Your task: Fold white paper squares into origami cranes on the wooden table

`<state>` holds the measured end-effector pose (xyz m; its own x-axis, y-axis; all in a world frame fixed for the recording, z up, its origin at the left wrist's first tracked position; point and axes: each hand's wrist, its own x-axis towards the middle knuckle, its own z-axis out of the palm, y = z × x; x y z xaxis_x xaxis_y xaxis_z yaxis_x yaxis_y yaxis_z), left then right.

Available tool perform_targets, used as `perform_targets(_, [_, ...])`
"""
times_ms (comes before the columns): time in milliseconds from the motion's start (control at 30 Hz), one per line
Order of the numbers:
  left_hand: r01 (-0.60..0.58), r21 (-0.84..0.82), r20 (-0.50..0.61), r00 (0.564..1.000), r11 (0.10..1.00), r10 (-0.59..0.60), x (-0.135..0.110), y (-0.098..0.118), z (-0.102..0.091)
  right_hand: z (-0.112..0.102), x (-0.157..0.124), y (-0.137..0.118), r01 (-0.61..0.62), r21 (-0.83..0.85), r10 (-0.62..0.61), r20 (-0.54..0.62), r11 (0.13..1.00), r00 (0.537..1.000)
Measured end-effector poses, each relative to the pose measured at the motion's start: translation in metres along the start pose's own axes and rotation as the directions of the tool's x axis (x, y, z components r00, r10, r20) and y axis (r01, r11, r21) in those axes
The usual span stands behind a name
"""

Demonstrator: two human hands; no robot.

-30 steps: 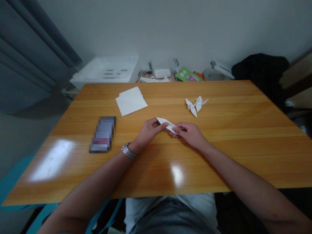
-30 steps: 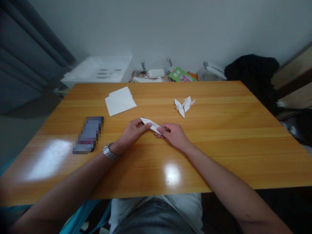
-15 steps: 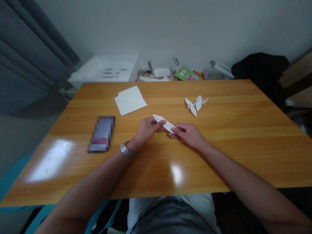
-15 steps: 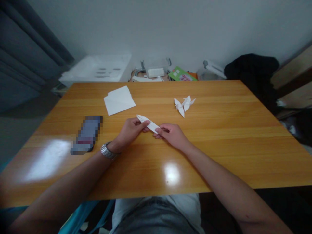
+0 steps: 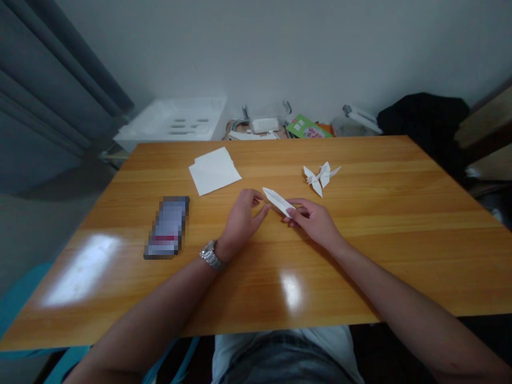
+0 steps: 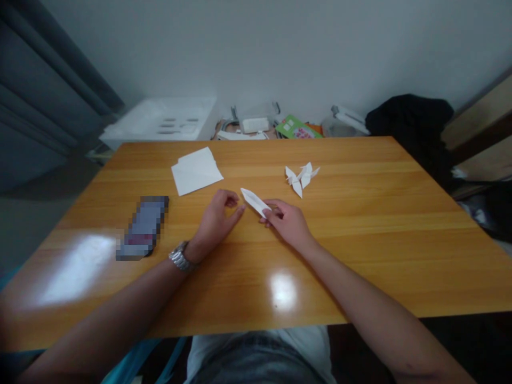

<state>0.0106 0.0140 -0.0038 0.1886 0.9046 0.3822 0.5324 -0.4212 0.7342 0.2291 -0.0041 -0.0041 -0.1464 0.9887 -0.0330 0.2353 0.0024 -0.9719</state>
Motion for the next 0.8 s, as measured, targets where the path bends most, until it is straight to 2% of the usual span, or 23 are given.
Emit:
perform_targets(33, [-0.089, 0.09, 0.068, 0.994, 0.992, 0.083, -0.001, 0.002, -0.001, -0.001, 0.0, 0.001, 0.011, -0.059, -0.012, -0.014, 0.998, 1.0])
perform_targets(100, [-0.247, 0.167, 0.217, 0.954, 0.954, 0.208, -0.004, 0.006, -0.003, -0.002, 0.0, 0.001, 0.043, -0.171, -0.05, -0.033, 0.984, 0.998])
perform_targets(167, [-0.322, 0.23, 0.333, 0.913, 0.918, 0.236, -0.008, 0.01, -0.003, -0.003, 0.0, 0.001, 0.09, -0.264, -0.103, -0.037, 0.96, 0.994])
perform_targets(267, [-0.382, 0.284, 0.433, 0.869, 0.88, 0.238, -0.011, 0.011, -0.002, -0.004, -0.001, 0.0, 0.155, -0.39, -0.178, -0.022, 0.908, 0.984])
perform_targets(500, [-0.418, 0.339, 0.502, 0.838, 0.842, 0.214, -0.012, 0.009, -0.002, -0.01, -0.004, -0.005, 0.203, -0.541, -0.191, 0.077, 0.816, 0.978])
perform_targets(600, [-0.419, 0.339, 0.525, 0.827, 0.842, 0.2, -0.011, 0.009, -0.003, -0.015, -0.002, -0.004, 0.26, -0.567, -0.216, 0.144, 0.782, 0.966])
perform_targets(667, [-0.423, 0.331, 0.544, 0.816, 0.843, 0.196, -0.009, 0.008, -0.003, -0.019, 0.0, 0.0, 0.34, -0.571, -0.28, 0.192, 0.747, 0.94])
perform_targets(800, [-0.441, 0.32, 0.561, 0.801, 0.839, 0.207, -0.007, 0.006, -0.004, -0.025, 0.005, 0.01, 0.51, -0.582, -0.415, 0.301, 0.634, 0.859])
